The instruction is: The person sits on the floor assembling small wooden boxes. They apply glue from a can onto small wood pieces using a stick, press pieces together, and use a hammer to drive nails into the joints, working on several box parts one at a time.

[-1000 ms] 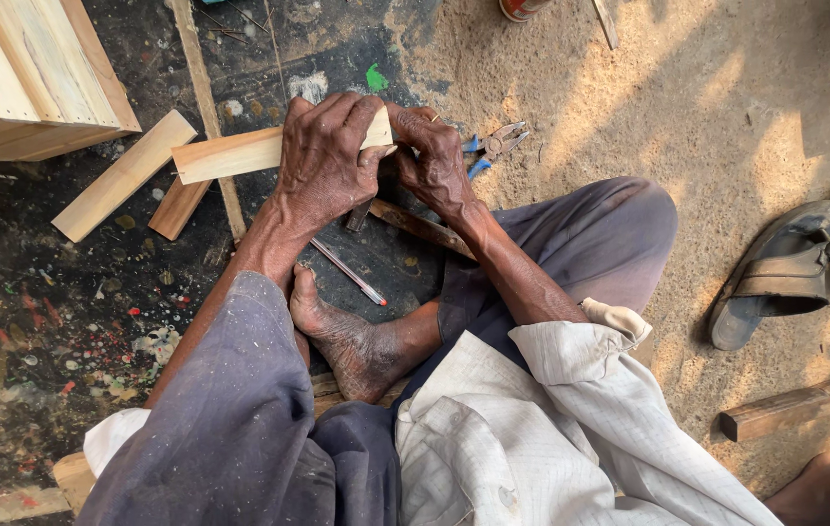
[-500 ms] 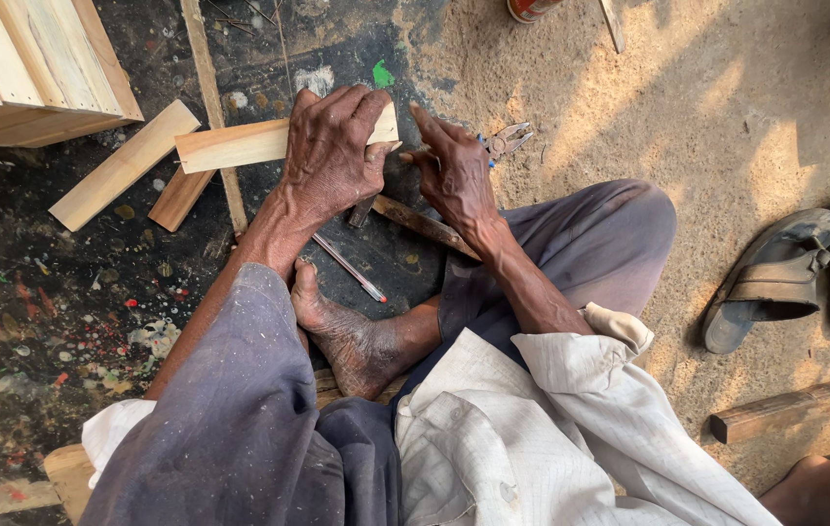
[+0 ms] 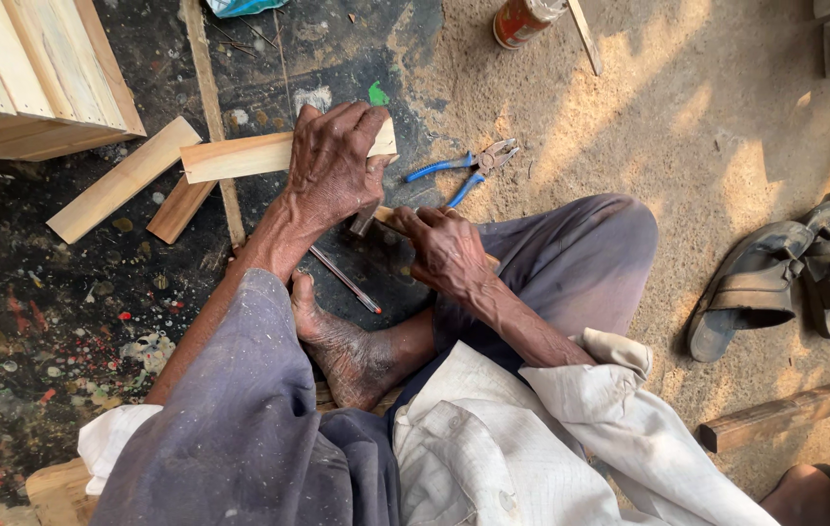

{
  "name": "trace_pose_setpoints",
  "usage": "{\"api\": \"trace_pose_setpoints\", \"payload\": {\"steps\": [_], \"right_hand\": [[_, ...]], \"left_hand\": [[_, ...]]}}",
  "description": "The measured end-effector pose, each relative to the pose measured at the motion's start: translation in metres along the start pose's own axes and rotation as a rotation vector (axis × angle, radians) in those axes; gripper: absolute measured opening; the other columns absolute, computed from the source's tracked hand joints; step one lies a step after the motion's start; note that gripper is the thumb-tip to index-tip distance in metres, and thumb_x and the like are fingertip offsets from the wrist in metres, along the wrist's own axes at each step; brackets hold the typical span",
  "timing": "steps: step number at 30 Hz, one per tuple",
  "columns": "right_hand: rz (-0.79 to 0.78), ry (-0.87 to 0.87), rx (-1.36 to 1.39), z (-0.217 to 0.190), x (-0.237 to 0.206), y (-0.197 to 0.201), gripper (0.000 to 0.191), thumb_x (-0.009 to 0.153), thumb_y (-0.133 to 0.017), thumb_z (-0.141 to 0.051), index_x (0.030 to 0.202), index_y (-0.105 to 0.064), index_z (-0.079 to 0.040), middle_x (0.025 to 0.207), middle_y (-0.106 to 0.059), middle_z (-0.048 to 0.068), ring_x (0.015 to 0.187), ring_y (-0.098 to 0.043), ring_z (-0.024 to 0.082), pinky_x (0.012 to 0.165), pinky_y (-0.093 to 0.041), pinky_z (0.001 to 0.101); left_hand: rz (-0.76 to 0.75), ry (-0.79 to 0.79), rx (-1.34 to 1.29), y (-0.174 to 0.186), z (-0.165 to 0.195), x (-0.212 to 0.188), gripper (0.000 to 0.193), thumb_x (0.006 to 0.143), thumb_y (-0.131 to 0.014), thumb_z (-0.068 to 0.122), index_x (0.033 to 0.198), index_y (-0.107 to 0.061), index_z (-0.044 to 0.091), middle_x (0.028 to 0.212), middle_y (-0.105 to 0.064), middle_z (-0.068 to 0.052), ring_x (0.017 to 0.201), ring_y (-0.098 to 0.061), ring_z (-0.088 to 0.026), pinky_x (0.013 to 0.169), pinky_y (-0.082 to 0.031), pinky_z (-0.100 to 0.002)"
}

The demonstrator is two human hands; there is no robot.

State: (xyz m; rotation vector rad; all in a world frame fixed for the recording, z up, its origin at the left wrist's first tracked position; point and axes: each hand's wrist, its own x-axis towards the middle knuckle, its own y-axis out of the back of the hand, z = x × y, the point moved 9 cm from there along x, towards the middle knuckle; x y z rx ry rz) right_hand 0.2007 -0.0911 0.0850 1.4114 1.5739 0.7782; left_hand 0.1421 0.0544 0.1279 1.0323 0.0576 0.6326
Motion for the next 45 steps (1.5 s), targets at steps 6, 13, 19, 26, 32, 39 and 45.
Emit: {"api": "trace_pose_setpoints", "payload": {"steps": [6, 13, 19, 26, 32, 39, 45], "right_hand": [[-0.058, -0.606, 0.922, 0.057, -0.041, 0.009, 0.057, 0.093, -0.068, -0.017, 0.149, -0.057, -0.014, 0.086, -0.076, 0.01, 0.061, -0.059, 0.009, 0.051, -0.051, 0.0283], [0.604, -0.101, 0.454, 0.043, -0.044, 0.107, 0.065, 0.094, -0.082, -0.011, 0.151, -0.053, -0.004, 0.109, -0.076, 0.011, 0.09, -0.074, 0.016, 0.075, -0.061, 0.0308], [0.501, -0.124, 0.928, 0.037, -0.022, 0.11, 0.058, 0.091, -0.084, -0.005, 0.144, -0.06, 0.001, 0.116, -0.077, 0.015, 0.101, -0.077, 0.024, 0.085, -0.065, 0.0337], [0.388, -0.075, 1.114, 0.027, -0.025, 0.121, 0.058, 0.089, -0.082, -0.003, 0.138, -0.055, 0.01, 0.115, -0.071, 0.025, 0.099, -0.071, 0.031, 0.086, -0.06, 0.0404], [0.234, -0.276, 0.464, 0.029, -0.019, 0.055, 0.063, 0.081, -0.082, -0.008, 0.139, -0.059, -0.006, 0.11, -0.074, 0.021, 0.092, -0.077, 0.033, 0.075, -0.064, 0.0408], [0.161, -0.129, 0.203, 0.014, -0.022, 0.023, 0.059, 0.072, -0.073, -0.003, 0.13, -0.068, -0.01, 0.11, -0.075, 0.019, 0.091, -0.075, 0.038, 0.076, -0.061, 0.0451], [0.411, -0.098, 0.655, 0.029, 0.009, 0.035, 0.047, 0.093, -0.069, 0.006, 0.136, -0.066, -0.014, 0.114, -0.07, 0.011, 0.099, -0.076, 0.021, 0.082, -0.066, 0.0286]], "left_hand": [[0.029, -0.005, -0.032, -0.004, 0.0, 0.0, 0.041, 0.079, -0.084, 0.014, 0.116, -0.07, 0.001, 0.096, -0.071, -0.014, 0.085, -0.066, -0.025, 0.075, -0.037, -0.044], [0.035, -0.008, -0.011, -0.006, -0.003, 0.0, 0.043, 0.078, -0.083, 0.012, 0.118, -0.07, 0.0, 0.097, -0.072, -0.015, 0.087, -0.067, -0.027, 0.074, -0.037, -0.044], [0.013, -0.006, -0.002, -0.006, -0.002, 0.002, 0.045, 0.075, -0.083, 0.011, 0.116, -0.07, 0.0, 0.096, -0.071, -0.016, 0.086, -0.067, -0.027, 0.073, -0.037, -0.044], [-0.011, -0.008, -0.018, -0.005, 0.001, 0.001, 0.044, 0.079, -0.084, 0.013, 0.118, -0.069, -0.001, 0.094, -0.07, -0.016, 0.084, -0.066, -0.027, 0.075, -0.038, -0.044], [0.024, -0.037, 0.015, 0.0, 0.003, 0.0, 0.045, 0.075, -0.08, 0.009, 0.117, -0.069, 0.0, 0.096, -0.072, -0.016, 0.086, -0.067, -0.028, 0.071, -0.038, -0.044], [-0.026, -0.002, -0.016, 0.004, 0.007, 0.001, 0.043, 0.083, -0.079, 0.012, 0.122, -0.067, -0.001, 0.103, -0.071, -0.014, 0.091, -0.068, -0.028, 0.076, -0.04, -0.045], [-0.028, -0.001, -0.029, 0.013, 0.012, 0.003, 0.039, 0.084, -0.077, 0.013, 0.12, -0.067, 0.001, 0.103, -0.07, -0.013, 0.094, -0.068, -0.031, 0.077, -0.039, -0.046]]}}
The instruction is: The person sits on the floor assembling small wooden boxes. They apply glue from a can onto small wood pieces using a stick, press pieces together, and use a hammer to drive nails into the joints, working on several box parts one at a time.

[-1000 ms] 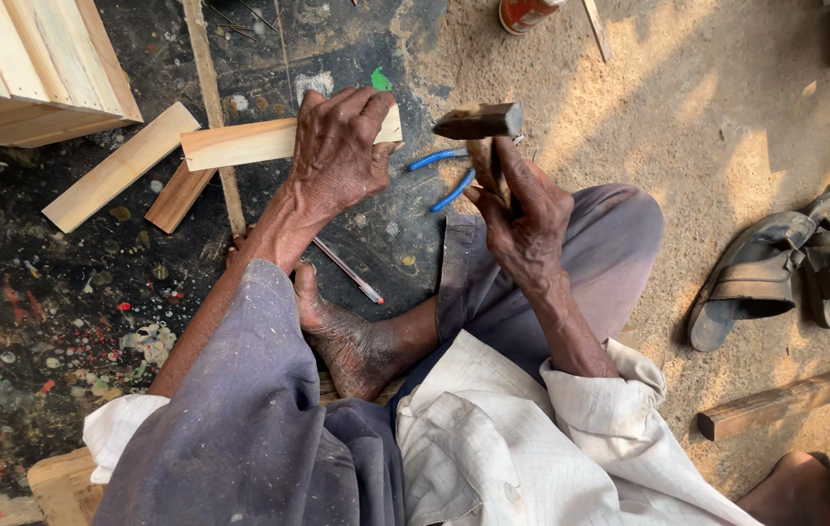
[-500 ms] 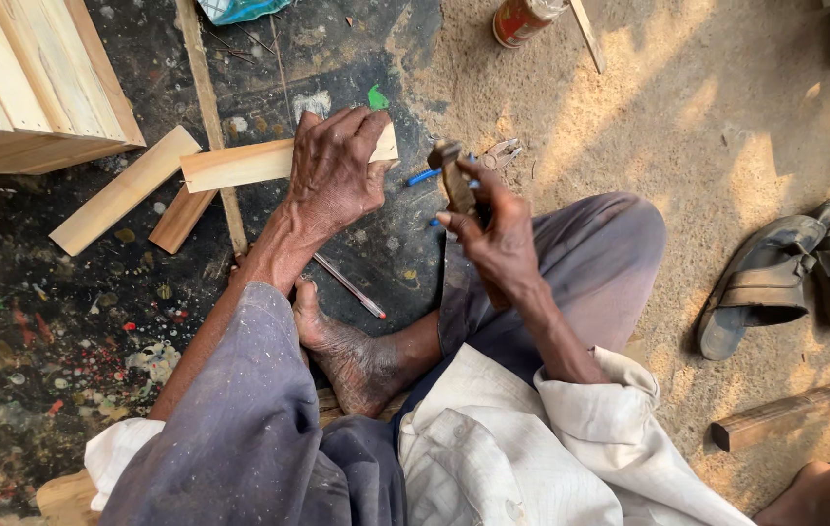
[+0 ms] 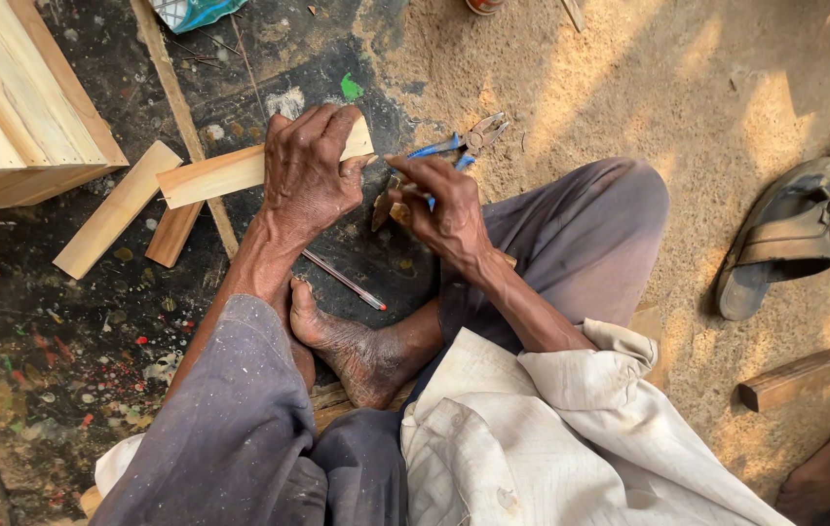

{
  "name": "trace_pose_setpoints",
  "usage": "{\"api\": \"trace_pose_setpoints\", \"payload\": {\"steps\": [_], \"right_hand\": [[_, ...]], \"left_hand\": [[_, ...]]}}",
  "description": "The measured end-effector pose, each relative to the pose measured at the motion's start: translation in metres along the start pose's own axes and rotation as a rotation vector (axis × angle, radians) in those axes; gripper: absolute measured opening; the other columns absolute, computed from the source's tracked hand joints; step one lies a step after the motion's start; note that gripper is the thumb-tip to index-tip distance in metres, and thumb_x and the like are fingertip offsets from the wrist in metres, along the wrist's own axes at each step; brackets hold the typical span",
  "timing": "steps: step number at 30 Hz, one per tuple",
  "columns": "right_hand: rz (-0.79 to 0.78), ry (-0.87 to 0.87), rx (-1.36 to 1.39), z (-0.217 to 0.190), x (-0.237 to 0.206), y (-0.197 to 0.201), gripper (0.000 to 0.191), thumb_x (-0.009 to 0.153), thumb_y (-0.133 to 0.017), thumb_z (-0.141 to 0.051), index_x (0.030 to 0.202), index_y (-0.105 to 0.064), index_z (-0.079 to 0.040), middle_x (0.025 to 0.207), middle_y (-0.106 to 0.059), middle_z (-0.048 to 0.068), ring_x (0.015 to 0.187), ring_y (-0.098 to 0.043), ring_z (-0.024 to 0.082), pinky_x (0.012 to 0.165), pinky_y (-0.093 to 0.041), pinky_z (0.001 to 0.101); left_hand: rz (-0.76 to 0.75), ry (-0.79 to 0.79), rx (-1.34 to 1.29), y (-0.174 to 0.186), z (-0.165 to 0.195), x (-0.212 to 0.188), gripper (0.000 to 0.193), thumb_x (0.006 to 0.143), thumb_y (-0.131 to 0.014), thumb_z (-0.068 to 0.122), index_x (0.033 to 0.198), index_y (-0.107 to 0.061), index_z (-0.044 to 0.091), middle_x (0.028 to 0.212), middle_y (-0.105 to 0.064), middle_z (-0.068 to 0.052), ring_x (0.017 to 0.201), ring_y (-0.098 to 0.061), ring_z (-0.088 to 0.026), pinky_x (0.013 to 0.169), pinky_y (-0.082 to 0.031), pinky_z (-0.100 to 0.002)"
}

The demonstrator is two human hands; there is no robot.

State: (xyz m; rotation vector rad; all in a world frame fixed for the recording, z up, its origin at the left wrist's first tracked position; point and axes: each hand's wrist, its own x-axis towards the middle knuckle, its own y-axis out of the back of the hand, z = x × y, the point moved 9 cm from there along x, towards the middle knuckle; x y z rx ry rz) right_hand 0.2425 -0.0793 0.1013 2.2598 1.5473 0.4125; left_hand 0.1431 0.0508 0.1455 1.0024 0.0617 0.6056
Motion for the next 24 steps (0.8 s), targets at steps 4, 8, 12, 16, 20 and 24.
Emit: {"api": "trace_pose_setpoints", "payload": {"steps": [4, 8, 12, 16, 20, 24], "right_hand": [[0.062, 0.062, 0.008, -0.008, 0.006, -0.009, 0.066, 0.089, -0.062, 0.017, 0.144, -0.063, -0.019, 0.115, -0.065, 0.009, 0.095, -0.064, 0.017, 0.078, -0.058, 0.0274], [0.027, -0.004, 0.192, -0.01, 0.004, -0.02, 0.078, 0.089, -0.051, 0.024, 0.151, -0.058, -0.023, 0.104, -0.058, 0.005, 0.09, -0.058, 0.016, 0.078, -0.054, 0.0308], [-0.064, -0.184, 0.285, 0.0, 0.0, -0.026, 0.086, 0.081, -0.035, 0.024, 0.146, -0.059, -0.027, 0.105, -0.055, 0.003, 0.077, -0.069, 0.011, 0.071, -0.061, 0.0268], [-0.062, -0.091, -0.018, -0.005, 0.001, -0.021, 0.09, 0.075, -0.041, 0.022, 0.15, -0.057, -0.026, 0.097, -0.056, 0.007, 0.076, -0.062, 0.015, 0.07, -0.055, 0.0324], [-0.067, -0.075, -0.043, 0.0, 0.002, -0.028, 0.071, 0.091, -0.053, 0.014, 0.153, -0.059, -0.022, 0.093, -0.058, 0.006, 0.078, -0.059, 0.02, 0.068, -0.053, 0.0369], [-0.063, -0.198, 0.334, 0.015, -0.002, -0.033, 0.085, 0.078, -0.038, 0.019, 0.153, -0.052, -0.02, 0.102, -0.055, 0.004, 0.08, -0.066, 0.01, 0.077, -0.064, 0.026]], "left_hand": [[-0.021, 0.007, 0.015, 0.001, 0.001, 0.0, 0.039, 0.083, -0.076, 0.011, 0.12, -0.066, 0.002, 0.101, -0.069, -0.012, 0.092, -0.067, -0.031, 0.078, -0.039, -0.045], [-0.003, 0.004, -0.002, 0.004, 0.0, -0.001, 0.041, 0.082, -0.075, 0.008, 0.12, -0.066, 0.001, 0.1, -0.069, -0.013, 0.088, -0.067, -0.03, 0.075, -0.038, -0.045], [-0.033, 0.014, 0.023, 0.0, -0.004, -0.004, 0.04, 0.083, -0.077, 0.007, 0.121, -0.066, 0.0, 0.101, -0.07, -0.014, 0.089, -0.066, -0.031, 0.075, -0.038, -0.045], [-0.05, 0.024, 0.045, -0.008, -0.012, -0.007, 0.043, 0.086, -0.08, 0.011, 0.125, -0.067, 0.0, 0.104, -0.071, -0.015, 0.087, -0.066, -0.029, 0.075, -0.039, -0.045], [-0.016, -0.024, 0.087, -0.01, -0.014, -0.011, 0.047, 0.086, -0.081, 0.014, 0.128, -0.065, 0.0, 0.111, -0.071, -0.017, 0.096, -0.069, -0.029, 0.079, -0.041, -0.045], [-0.026, -0.024, 0.092, -0.013, -0.015, -0.012, 0.05, 0.084, -0.082, 0.012, 0.129, -0.066, -0.001, 0.111, -0.072, -0.018, 0.095, -0.069, -0.03, 0.078, -0.041, -0.046]]}}
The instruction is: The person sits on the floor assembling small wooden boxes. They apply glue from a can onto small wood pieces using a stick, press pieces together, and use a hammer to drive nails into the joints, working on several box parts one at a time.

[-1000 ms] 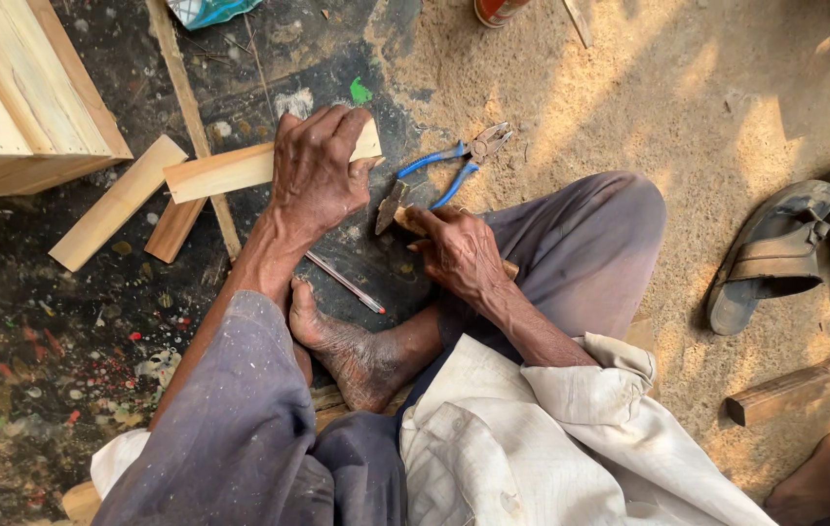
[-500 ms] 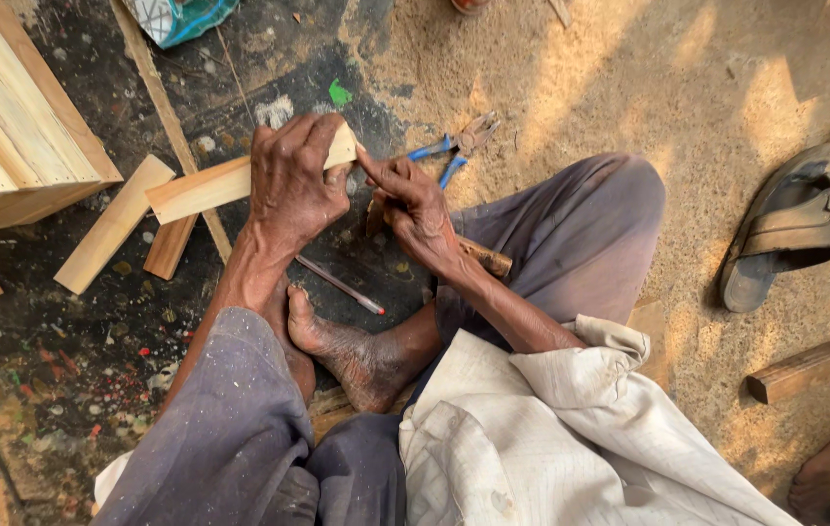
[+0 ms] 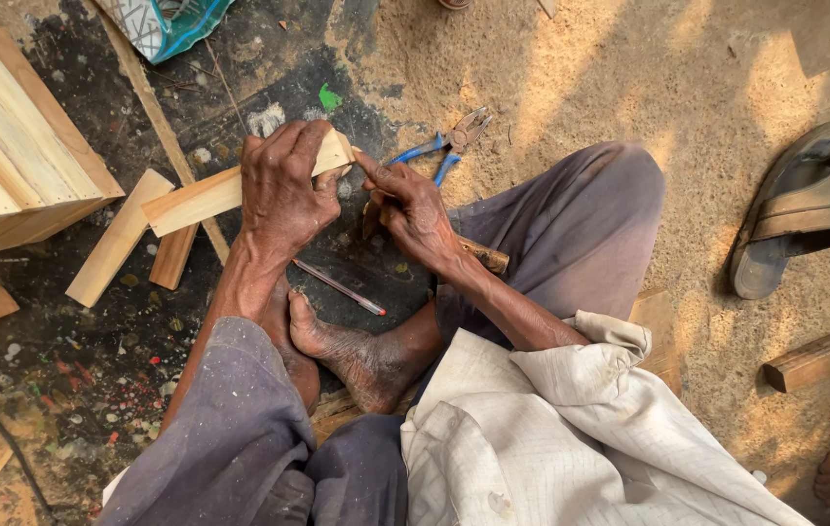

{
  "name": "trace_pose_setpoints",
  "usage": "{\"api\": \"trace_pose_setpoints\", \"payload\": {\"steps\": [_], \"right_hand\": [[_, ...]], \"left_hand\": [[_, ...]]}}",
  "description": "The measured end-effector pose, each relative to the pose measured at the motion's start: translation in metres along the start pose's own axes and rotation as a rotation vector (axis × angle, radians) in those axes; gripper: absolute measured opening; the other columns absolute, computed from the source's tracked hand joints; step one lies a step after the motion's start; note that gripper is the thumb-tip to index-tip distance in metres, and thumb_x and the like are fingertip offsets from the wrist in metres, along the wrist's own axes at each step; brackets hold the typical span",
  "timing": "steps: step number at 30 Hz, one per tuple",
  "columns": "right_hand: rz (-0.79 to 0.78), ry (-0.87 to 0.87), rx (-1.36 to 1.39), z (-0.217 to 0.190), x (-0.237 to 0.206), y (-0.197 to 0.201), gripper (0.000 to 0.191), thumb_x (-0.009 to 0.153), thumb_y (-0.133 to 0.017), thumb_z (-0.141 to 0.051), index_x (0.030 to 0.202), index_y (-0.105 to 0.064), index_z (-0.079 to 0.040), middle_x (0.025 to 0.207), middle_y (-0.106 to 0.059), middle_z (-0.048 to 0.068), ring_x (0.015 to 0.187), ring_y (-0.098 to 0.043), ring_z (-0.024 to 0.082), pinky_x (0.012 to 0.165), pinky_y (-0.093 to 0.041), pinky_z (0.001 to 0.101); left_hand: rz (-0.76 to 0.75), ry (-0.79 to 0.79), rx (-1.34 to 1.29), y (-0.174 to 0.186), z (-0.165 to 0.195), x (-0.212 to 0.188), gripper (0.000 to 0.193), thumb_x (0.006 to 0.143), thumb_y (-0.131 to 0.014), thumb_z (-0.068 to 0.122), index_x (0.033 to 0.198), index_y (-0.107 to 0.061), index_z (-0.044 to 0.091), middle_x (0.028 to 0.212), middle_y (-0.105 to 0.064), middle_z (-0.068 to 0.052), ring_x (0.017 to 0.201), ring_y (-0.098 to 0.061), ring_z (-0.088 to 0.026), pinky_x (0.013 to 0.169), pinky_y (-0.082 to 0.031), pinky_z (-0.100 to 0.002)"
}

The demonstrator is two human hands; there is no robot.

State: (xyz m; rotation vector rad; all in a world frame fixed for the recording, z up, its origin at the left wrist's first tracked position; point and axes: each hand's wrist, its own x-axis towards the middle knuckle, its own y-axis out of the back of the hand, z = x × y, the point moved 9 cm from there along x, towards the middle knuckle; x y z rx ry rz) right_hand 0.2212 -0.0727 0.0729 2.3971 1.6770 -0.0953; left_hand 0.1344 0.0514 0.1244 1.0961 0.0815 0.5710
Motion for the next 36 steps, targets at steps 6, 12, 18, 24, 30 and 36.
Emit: {"api": "trace_pose_setpoints", "payload": {"steps": [6, 12, 18, 24, 30, 36], "right_hand": [[-0.048, 0.08, 0.167, -0.004, -0.003, -0.012, 0.064, 0.101, -0.057, 0.015, 0.154, -0.052, -0.02, 0.115, -0.063, 0.007, 0.083, -0.06, 0.013, 0.069, -0.062, 0.0267], [0.148, 0.121, -0.263, -0.013, -0.019, 0.015, 0.055, 0.101, -0.066, 0.0, 0.15, -0.056, -0.023, 0.098, -0.068, 0.003, 0.079, -0.063, 0.012, 0.065, -0.061, 0.0257], [0.057, 0.243, -1.057, -0.036, -0.054, 0.005, 0.074, 0.063, -0.073, -0.01, 0.135, -0.065, -0.025, 0.103, -0.068, 0.012, 0.089, -0.068, 0.031, 0.067, -0.057, 0.0479], [-0.105, -0.046, -0.765, -0.02, -0.041, 0.032, 0.074, 0.07, -0.074, -0.001, 0.141, -0.062, -0.015, 0.102, -0.07, 0.021, 0.078, -0.07, 0.033, 0.068, -0.058, 0.0423], [0.06, 0.228, -0.388, -0.091, -0.052, 0.067, 0.061, 0.091, -0.078, -0.009, 0.146, -0.052, -0.001, 0.102, -0.075, 0.018, 0.083, -0.076, 0.026, 0.074, -0.059, 0.0345], [0.128, 0.528, -0.738, -0.154, -0.047, 0.054, 0.041, 0.097, -0.079, -0.014, 0.131, -0.059, -0.002, 0.111, -0.075, 0.018, 0.093, -0.076, 0.031, 0.078, -0.06, 0.0397]], "left_hand": [[-0.038, 0.039, -0.024, 0.004, 0.001, 0.002, 0.049, 0.081, -0.079, 0.007, 0.127, -0.066, -0.001, 0.11, -0.072, -0.016, 0.095, -0.069, -0.029, 0.08, -0.041, -0.046], [-0.022, 0.036, -0.048, 0.01, 0.005, 0.003, 0.044, 0.085, -0.082, 0.009, 0.126, -0.067, 0.0, 0.109, -0.072, -0.016, 0.094, -0.07, -0.03, 0.078, -0.04, -0.045], [-0.066, 0.058, -0.038, 0.01, 0.006, 0.004, 0.047, 0.082, -0.084, 0.01, 0.125, -0.068, 0.0, 0.102, -0.073, -0.016, 0.091, -0.07, -0.03, 0.076, -0.041, -0.045], [0.016, 0.046, -0.05, 0.013, 0.009, 0.01, 0.046, 0.079, -0.083, 0.011, 0.122, -0.069, 0.0, 0.103, -0.074, -0.017, 0.088, -0.07, -0.03, 0.075, -0.041, -0.044], [0.026, 0.059, -0.077, 0.012, 0.007, 0.012, 0.042, 0.077, -0.081, 0.007, 0.117, -0.071, 0.002, 0.1, -0.074, -0.015, 0.09, -0.07, -0.031, 0.074, -0.04, -0.045], [0.042, 0.053, -0.116, 0.013, 0.008, 0.015, 0.039, 0.075, -0.077, 0.005, 0.113, -0.07, 0.0, 0.094, -0.072, -0.015, 0.087, -0.069, -0.03, 0.071, -0.038, -0.046]]}}
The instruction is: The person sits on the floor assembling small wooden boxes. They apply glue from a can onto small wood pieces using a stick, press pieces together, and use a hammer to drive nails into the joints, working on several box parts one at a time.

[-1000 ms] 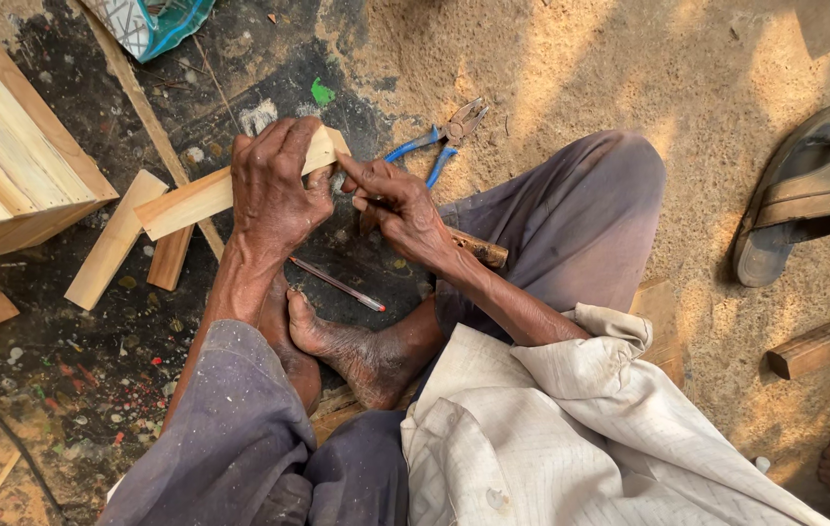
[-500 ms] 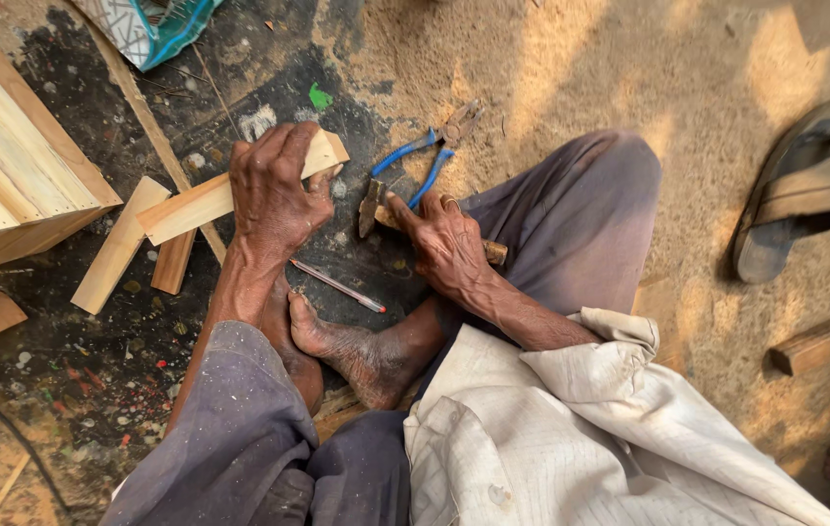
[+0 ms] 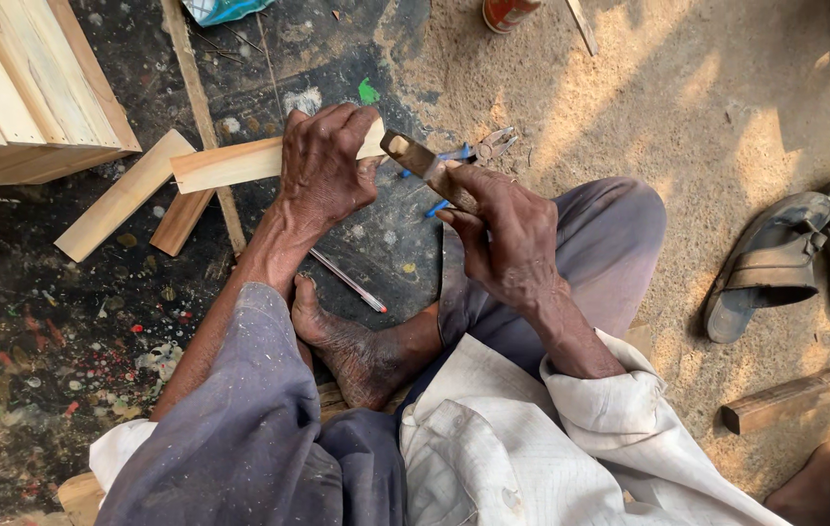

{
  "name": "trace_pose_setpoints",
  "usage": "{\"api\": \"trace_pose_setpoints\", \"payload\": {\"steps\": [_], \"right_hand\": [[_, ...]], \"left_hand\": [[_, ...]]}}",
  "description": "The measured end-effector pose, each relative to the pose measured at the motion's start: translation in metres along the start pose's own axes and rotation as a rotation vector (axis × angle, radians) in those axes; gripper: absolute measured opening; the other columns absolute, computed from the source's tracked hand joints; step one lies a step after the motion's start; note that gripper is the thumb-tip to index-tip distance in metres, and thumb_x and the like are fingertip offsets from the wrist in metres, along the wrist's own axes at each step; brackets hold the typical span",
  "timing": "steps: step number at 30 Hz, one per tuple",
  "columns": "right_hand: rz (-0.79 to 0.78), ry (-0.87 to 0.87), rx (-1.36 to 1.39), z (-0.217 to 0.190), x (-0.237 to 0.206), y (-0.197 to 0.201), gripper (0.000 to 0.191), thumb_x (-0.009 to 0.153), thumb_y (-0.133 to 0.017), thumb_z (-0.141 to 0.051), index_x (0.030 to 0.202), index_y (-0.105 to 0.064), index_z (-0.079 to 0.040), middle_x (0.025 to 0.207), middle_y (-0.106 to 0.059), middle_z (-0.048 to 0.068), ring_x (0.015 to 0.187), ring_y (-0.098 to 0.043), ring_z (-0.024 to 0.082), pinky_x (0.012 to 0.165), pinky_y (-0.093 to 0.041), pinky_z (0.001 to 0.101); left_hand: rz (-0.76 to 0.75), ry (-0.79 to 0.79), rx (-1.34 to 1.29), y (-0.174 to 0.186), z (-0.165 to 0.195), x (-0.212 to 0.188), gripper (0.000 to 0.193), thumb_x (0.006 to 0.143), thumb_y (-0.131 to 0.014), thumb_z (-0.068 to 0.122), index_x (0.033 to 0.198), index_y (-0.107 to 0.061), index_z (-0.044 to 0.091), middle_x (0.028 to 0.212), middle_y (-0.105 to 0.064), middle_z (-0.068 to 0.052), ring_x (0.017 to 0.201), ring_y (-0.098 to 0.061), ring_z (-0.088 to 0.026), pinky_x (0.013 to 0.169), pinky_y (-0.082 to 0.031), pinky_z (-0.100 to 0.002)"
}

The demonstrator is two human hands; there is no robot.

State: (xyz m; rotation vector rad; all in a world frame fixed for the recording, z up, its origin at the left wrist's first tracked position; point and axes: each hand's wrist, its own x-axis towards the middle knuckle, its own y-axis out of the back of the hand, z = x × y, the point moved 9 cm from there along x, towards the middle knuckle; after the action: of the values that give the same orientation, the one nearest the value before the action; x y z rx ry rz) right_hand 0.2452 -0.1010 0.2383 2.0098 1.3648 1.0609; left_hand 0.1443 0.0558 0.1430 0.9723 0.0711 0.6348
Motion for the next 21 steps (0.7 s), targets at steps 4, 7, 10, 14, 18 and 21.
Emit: {"api": "trace_pose_setpoints", "payload": {"steps": [4, 7, 10, 14, 18, 21], "right_hand": [[-0.031, 0.052, -0.134, -0.007, 0.017, -0.014, 0.042, 0.095, -0.078, -0.013, 0.132, -0.062, -0.003, 0.119, -0.072, 0.019, 0.098, -0.075, 0.034, 0.08, -0.061, 0.0417], [-0.059, 0.018, -0.179, -0.003, 0.018, -0.015, 0.043, 0.094, -0.08, -0.014, 0.133, -0.065, -0.006, 0.117, -0.072, 0.018, 0.094, -0.074, 0.033, 0.077, -0.06, 0.0419], [0.084, 0.11, -0.131, -0.01, 0.015, 0.003, 0.044, 0.098, -0.077, -0.012, 0.138, -0.061, -0.007, 0.121, -0.07, 0.018, 0.096, -0.075, 0.031, 0.079, -0.061, 0.0413], [-0.088, -0.028, -0.1, 0.004, 0.018, -0.016, 0.044, 0.095, -0.075, -0.005, 0.138, -0.064, -0.007, 0.114, -0.072, 0.019, 0.082, -0.072, 0.031, 0.066, -0.057, 0.0418], [-0.015, 0.064, -0.203, -0.002, 0.023, -0.011, 0.043, 0.093, -0.081, -0.011, 0.133, -0.067, -0.008, 0.109, -0.074, 0.021, 0.067, -0.069, 0.026, 0.052, -0.054, 0.0343], [0.113, 0.145, -0.044, -0.012, 0.019, 0.005, 0.043, 0.103, -0.073, -0.002, 0.144, -0.058, -0.006, 0.118, -0.068, 0.02, 0.086, -0.073, 0.028, 0.069, -0.059, 0.0379]], "left_hand": [[-0.015, 0.03, 0.002, -0.001, -0.003, 0.001, 0.043, 0.067, -0.073, 0.004, 0.11, -0.071, 0.0, 0.09, -0.071, -0.015, 0.083, -0.068, -0.032, 0.068, -0.037, -0.047], [-0.014, 0.024, -0.003, -0.002, -0.003, 0.001, 0.039, 0.071, -0.072, 0.003, 0.11, -0.07, 0.001, 0.091, -0.071, -0.015, 0.082, -0.068, -0.03, 0.068, -0.036, -0.045], [0.07, -0.035, 0.013, 0.003, 0.001, 0.0, 0.037, 0.074, -0.074, 0.005, 0.11, -0.07, 0.001, 0.092, -0.071, -0.015, 0.084, -0.068, -0.03, 0.069, -0.035, -0.044], [-0.074, 0.057, 0.023, -0.013, -0.01, -0.001, 0.019, 0.086, -0.073, 0.006, 0.105, -0.071, 0.001, 0.085, -0.071, -0.013, 0.075, -0.065, -0.026, 0.072, -0.035, -0.043], [0.044, -0.012, 0.008, -0.005, -0.005, 0.001, 0.036, 0.076, -0.075, 0.006, 0.111, -0.072, -0.001, 0.089, -0.073, -0.015, 0.074, -0.065, -0.024, 0.065, -0.032, -0.042], [0.017, -0.01, 0.016, -0.006, -0.006, 0.0, 0.032, 0.077, -0.075, 0.003, 0.108, -0.072, 0.0, 0.09, -0.073, -0.015, 0.075, -0.065, -0.024, 0.066, -0.032, -0.042]]}}
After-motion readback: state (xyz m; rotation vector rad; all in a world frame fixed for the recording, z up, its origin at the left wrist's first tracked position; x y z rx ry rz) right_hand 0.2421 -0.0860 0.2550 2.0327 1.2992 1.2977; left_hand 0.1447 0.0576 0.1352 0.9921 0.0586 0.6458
